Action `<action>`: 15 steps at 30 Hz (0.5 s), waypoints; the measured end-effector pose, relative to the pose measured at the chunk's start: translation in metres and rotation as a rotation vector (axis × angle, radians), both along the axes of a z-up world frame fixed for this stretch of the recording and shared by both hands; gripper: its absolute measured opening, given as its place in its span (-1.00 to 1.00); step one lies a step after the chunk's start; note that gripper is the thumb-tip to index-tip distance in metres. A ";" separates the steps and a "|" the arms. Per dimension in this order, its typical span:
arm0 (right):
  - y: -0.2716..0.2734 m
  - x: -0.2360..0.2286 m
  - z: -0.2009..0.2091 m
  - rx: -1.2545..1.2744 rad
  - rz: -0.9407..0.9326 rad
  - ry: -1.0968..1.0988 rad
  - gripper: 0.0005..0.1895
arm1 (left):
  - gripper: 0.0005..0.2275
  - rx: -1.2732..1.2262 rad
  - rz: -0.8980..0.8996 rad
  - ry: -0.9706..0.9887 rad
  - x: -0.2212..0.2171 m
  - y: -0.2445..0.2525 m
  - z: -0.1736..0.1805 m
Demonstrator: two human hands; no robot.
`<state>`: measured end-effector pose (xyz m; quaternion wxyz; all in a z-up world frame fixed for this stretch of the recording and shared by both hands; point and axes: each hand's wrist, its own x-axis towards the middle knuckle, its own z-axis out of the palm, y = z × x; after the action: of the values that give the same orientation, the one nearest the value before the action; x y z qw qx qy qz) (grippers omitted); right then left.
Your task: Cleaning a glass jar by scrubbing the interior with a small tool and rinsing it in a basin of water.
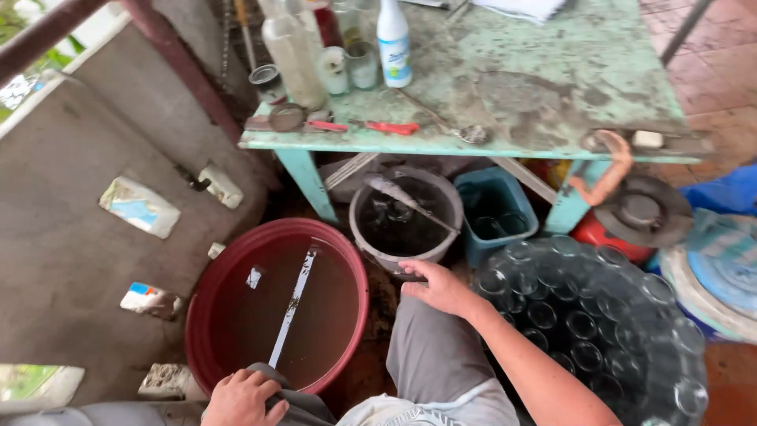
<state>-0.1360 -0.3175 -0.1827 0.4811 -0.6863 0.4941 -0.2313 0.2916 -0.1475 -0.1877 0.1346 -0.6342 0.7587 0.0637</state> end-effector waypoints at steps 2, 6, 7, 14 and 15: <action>0.023 -0.006 0.020 -0.105 0.200 0.188 -0.38 | -0.57 0.335 -0.031 -0.157 -0.011 -0.004 0.028; 0.056 0.003 0.056 -0.235 0.399 0.452 -0.49 | -0.54 0.305 -0.130 -0.094 0.004 0.004 0.012; 0.066 0.005 0.071 -0.199 0.497 0.572 -0.53 | -0.72 0.288 -0.103 -0.105 -0.002 0.008 0.015; 0.088 0.022 0.016 -0.699 0.478 0.584 -0.87 | -0.84 0.021 -0.093 -0.024 0.007 0.029 -0.007; 0.090 0.024 0.008 -0.703 0.481 0.589 -0.87 | -0.84 0.017 -0.090 -0.020 0.009 0.031 -0.014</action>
<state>-0.1122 -0.2279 -0.1749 0.1016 -0.9367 0.3291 -0.0632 0.3001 -0.1166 -0.2017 0.1503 -0.5990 0.7844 0.0577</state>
